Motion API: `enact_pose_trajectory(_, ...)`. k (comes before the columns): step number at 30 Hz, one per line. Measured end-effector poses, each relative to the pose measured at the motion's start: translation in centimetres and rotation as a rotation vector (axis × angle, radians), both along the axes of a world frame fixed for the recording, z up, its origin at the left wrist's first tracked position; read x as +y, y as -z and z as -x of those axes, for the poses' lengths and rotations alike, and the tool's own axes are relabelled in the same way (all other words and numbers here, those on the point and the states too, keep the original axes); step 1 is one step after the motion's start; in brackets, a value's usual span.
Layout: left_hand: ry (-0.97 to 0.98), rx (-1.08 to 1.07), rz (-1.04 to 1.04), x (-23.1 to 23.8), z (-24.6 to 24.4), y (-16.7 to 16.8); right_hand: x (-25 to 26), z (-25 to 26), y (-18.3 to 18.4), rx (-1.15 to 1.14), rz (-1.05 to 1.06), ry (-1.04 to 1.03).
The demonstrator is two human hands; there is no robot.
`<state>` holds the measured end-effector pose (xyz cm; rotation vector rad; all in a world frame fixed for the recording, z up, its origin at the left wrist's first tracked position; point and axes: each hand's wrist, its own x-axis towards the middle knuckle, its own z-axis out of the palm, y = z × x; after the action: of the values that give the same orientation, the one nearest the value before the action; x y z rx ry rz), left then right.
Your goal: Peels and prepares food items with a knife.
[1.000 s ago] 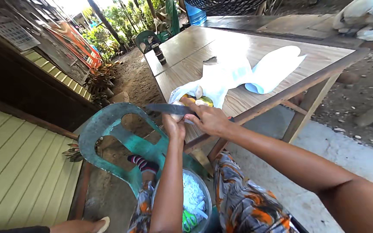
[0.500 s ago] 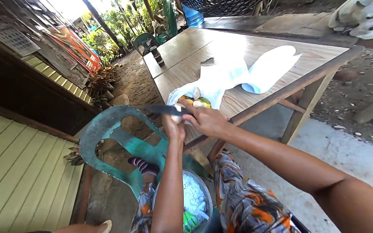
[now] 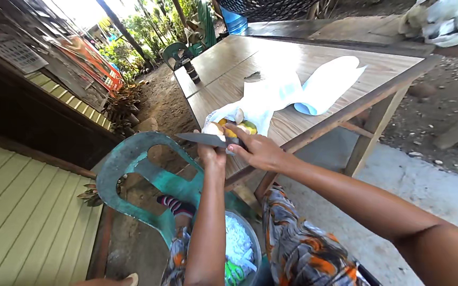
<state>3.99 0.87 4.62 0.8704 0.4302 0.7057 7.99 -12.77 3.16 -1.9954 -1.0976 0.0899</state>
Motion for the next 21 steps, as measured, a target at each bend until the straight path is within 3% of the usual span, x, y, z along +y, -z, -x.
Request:
enact_pose_trajectory(9, 0.023, -0.081, -0.079, -0.7, -0.3, 0.5, 0.9, 0.2, 0.4, -0.163, 0.064, 0.053)
enact_pose_trajectory(16, -0.107, 0.072, -0.254, -0.5, -1.2, 1.4, 2.5, 0.1, -0.6, -0.021, 0.113, 0.121)
enact_pose_trajectory(21, -0.081, 0.11, -0.182, 0.3, -1.8, 1.8, 2.5, -1.0, -1.3, 0.157, 0.076, 0.032)
